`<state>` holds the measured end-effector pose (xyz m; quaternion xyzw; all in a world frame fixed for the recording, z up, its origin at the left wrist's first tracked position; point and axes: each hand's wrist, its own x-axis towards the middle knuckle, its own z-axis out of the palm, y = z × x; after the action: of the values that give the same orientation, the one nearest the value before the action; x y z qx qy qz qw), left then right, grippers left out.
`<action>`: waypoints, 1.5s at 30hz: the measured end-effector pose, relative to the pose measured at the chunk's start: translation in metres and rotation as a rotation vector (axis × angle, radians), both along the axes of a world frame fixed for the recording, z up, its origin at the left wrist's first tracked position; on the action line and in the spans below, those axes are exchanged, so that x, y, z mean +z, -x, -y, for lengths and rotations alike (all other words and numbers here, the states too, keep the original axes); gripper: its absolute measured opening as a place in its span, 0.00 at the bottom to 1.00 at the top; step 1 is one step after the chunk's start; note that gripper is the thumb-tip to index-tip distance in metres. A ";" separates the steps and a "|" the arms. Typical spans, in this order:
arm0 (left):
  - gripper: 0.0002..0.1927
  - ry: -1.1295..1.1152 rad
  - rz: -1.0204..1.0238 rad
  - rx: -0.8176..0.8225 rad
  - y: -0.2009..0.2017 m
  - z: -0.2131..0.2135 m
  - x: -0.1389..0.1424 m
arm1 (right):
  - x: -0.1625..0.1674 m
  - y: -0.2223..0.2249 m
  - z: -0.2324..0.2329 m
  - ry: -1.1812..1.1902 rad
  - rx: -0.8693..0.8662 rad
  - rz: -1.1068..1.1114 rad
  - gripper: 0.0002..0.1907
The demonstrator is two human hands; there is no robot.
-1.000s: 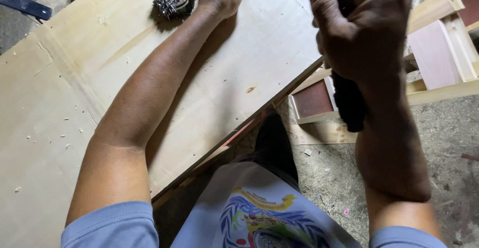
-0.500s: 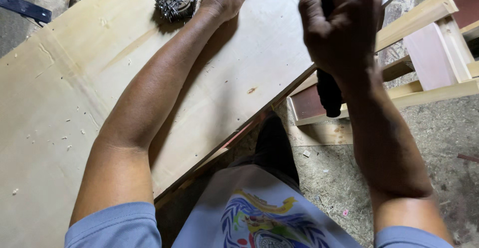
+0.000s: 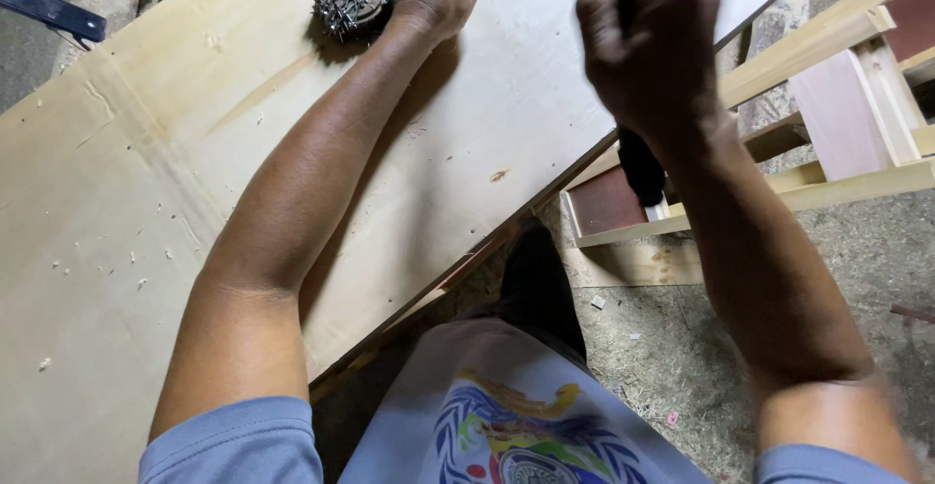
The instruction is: The person holds a hammer and drives nails into a wooden frame panel on a workbench, taking nails one at a time from a pile on the board. They then walk across the workshop, pick up a power tool cord, and handle thin wooden strips near a grinder on the bench.
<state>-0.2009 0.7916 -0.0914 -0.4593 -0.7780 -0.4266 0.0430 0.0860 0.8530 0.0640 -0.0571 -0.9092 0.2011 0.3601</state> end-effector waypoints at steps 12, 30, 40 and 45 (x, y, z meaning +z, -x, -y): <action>0.03 0.008 0.012 -0.023 -0.001 0.006 0.000 | -0.007 -0.002 0.000 0.014 0.046 -0.089 0.24; 0.05 0.031 0.005 -0.008 -0.006 0.004 0.007 | 0.007 -0.002 0.007 -0.078 0.029 0.062 0.10; 0.07 0.055 0.022 -0.040 -0.006 0.003 0.010 | -0.021 0.001 0.010 -0.067 0.045 0.197 0.11; 0.09 0.044 -0.021 -0.035 -0.009 0.018 0.023 | -0.021 0.000 0.015 0.162 0.040 0.010 0.11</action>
<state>-0.1914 0.7738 -0.0681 -0.4783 -0.7784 -0.4053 0.0338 0.0862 0.8382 0.0430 -0.0688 -0.8927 0.2808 0.3457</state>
